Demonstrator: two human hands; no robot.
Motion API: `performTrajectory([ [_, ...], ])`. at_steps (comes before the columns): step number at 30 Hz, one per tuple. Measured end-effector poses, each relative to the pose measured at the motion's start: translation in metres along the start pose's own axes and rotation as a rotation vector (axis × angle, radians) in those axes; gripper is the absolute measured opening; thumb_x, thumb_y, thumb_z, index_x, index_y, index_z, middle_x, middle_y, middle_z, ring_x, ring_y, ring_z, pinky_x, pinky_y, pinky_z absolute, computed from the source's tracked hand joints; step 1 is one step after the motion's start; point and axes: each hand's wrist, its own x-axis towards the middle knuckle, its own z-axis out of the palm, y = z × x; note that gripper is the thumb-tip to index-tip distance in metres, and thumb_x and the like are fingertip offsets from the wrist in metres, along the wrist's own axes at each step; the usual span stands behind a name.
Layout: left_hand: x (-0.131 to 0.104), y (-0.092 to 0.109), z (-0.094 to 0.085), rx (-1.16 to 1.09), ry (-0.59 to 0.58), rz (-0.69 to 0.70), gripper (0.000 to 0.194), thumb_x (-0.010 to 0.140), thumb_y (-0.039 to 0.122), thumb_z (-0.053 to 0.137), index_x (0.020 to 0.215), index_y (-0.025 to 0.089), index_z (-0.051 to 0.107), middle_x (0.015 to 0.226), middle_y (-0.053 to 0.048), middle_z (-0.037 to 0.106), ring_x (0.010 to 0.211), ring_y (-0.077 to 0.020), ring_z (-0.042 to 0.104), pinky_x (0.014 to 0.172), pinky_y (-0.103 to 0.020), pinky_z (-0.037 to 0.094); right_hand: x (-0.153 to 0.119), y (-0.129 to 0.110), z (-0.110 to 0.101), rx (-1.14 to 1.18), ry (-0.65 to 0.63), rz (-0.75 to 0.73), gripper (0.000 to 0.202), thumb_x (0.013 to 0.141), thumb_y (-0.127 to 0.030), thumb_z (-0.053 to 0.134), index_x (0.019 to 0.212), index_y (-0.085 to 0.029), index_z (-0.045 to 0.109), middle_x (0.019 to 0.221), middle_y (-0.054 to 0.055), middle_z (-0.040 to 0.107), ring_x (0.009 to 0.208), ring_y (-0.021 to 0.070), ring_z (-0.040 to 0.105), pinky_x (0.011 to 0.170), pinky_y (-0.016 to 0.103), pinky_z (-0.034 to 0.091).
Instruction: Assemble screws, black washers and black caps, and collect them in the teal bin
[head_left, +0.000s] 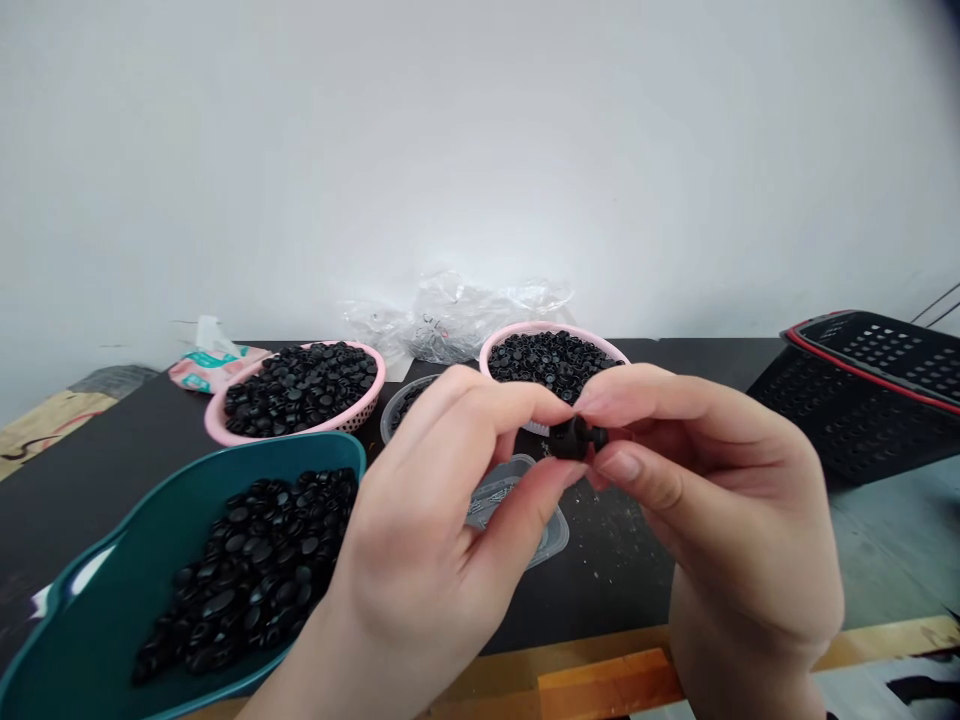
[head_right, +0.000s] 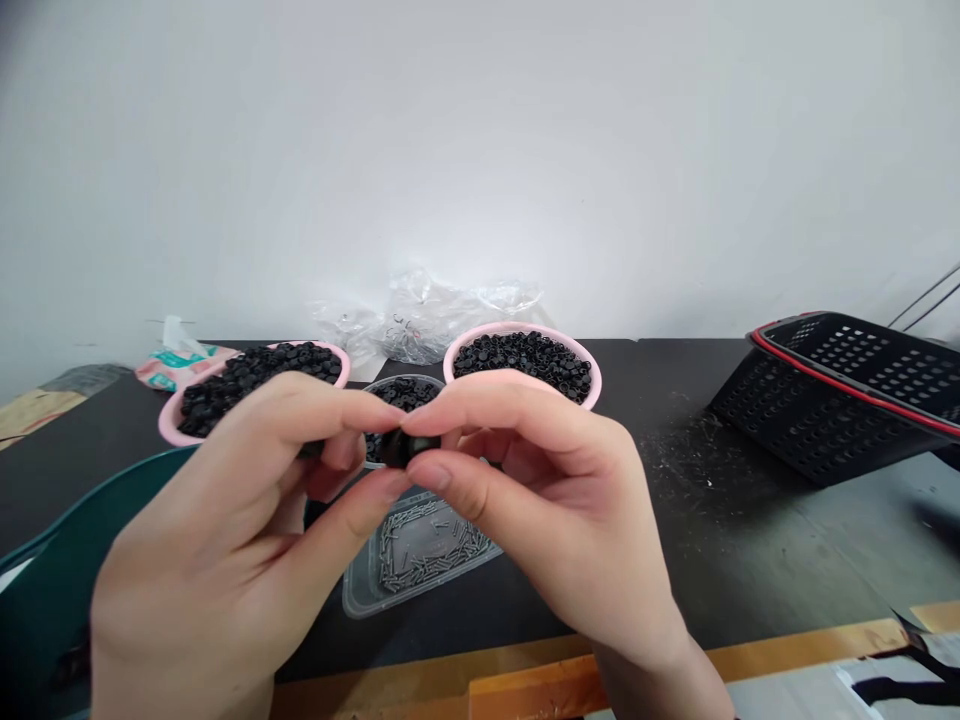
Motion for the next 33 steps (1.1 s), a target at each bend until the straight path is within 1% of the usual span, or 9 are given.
performTrajectory([
  [2, 0.0, 0.0, 0.0, -0.061, -0.008, -0.02, 0.017, 0.101, 0.024, 0.065, 0.117, 0.03, 0.06, 0.087, 0.004, 0.052, 0.077, -0.0076, 0.055, 0.067, -0.017, 0.049, -0.001, -0.001, -0.001, 0.008, 0.004, -0.011, 0.025, 0.091, -0.018, 0.078, 0.107, -0.037, 0.081, 0.103, -0.002, 0.077, 0.081, 0.0115, 0.071, 0.069, 0.018, 0.063],
  [5, 0.001, -0.001, 0.001, -0.111, -0.005, -0.022, 0.018, 0.1, 0.027, 0.067, 0.117, 0.03, 0.06, 0.086, 0.006, 0.055, 0.074, -0.0064, 0.057, 0.064, -0.014, 0.05, 0.001, -0.001, -0.005, 0.066, -0.075, -0.027, 0.024, 0.092, -0.016, 0.076, 0.109, -0.034, 0.081, 0.101, -0.001, 0.077, 0.085, 0.0119, 0.072, 0.071, 0.018, 0.064],
  [9, 0.002, 0.0, 0.001, -0.088, -0.016, 0.047, 0.017, 0.097, 0.032, 0.071, 0.111, 0.029, 0.062, 0.089, 0.007, 0.061, 0.073, -0.006, 0.057, 0.065, -0.014, 0.051, 0.005, 0.001, -0.014, 0.163, -0.192, -0.082, 0.025, 0.094, -0.009, 0.072, 0.111, -0.026, 0.081, 0.101, 0.0, 0.077, 0.1, 0.0123, 0.073, 0.087, 0.018, 0.063],
  [12, 0.002, 0.001, -0.001, -0.036, 0.0, 0.083, 0.015, 0.098, 0.028, 0.07, 0.112, 0.028, 0.063, 0.089, 0.007, 0.063, 0.073, -0.0062, 0.056, 0.065, -0.015, 0.051, 0.005, 0.003, -0.015, 0.146, -0.164, -0.077, 0.025, 0.093, -0.007, 0.073, 0.11, -0.025, 0.081, 0.104, -0.001, 0.078, 0.1, 0.0112, 0.073, 0.09, 0.017, 0.062],
  [17, 0.001, 0.0, -0.002, 0.073, 0.064, 0.19, 0.018, 0.096, 0.016, 0.07, 0.111, 0.023, 0.063, 0.087, 0.005, 0.065, 0.072, -0.0072, 0.058, 0.064, -0.02, 0.05, 0.004, 0.0, -0.01, 0.11, -0.131, -0.048, 0.028, 0.092, -0.007, 0.074, 0.111, -0.028, 0.08, 0.106, -0.004, 0.081, 0.089, 0.0085, 0.074, 0.085, 0.015, 0.064],
  [20, 0.001, -0.002, -0.001, 0.079, 0.081, 0.25, 0.02, 0.095, 0.013, 0.07, 0.113, 0.019, 0.062, 0.092, 0.003, 0.068, 0.076, -0.0078, 0.06, 0.066, -0.021, 0.051, 0.004, 0.0, -0.008, 0.106, -0.122, -0.055, 0.028, 0.091, -0.006, 0.075, 0.11, -0.027, 0.081, 0.106, -0.005, 0.081, 0.093, 0.0078, 0.075, 0.09, 0.014, 0.063],
  [25, -0.001, -0.005, 0.0, 0.09, 0.075, 0.252, 0.018, 0.097, 0.015, 0.068, 0.114, 0.017, 0.062, 0.093, 0.004, 0.067, 0.078, -0.0065, 0.06, 0.069, -0.021, 0.05, 0.004, 0.0, -0.005, 0.103, -0.103, -0.075, 0.028, 0.09, -0.006, 0.076, 0.108, -0.027, 0.081, 0.106, -0.005, 0.079, 0.101, 0.0074, 0.072, 0.09, 0.012, 0.061],
  [30, -0.002, -0.005, 0.0, 0.099, 0.083, 0.253, 0.019, 0.097, 0.012, 0.067, 0.115, 0.017, 0.061, 0.09, 0.004, 0.061, 0.079, -0.0063, 0.057, 0.069, -0.02, 0.049, 0.006, 0.0, -0.004, 0.06, -0.085, -0.101, 0.026, 0.088, -0.007, 0.079, 0.105, -0.027, 0.082, 0.101, -0.004, 0.076, 0.099, 0.0072, 0.069, 0.084, 0.011, 0.061],
  [33, 0.0, -0.003, 0.0, 0.092, 0.067, 0.204, 0.016, 0.099, 0.014, 0.065, 0.114, 0.019, 0.061, 0.086, 0.005, 0.056, 0.076, -0.0059, 0.052, 0.067, -0.02, 0.046, 0.007, 0.0, -0.006, 0.045, -0.094, -0.097, 0.025, 0.088, -0.008, 0.079, 0.104, -0.027, 0.082, 0.099, -0.004, 0.076, 0.098, 0.0078, 0.068, 0.083, 0.011, 0.06],
])
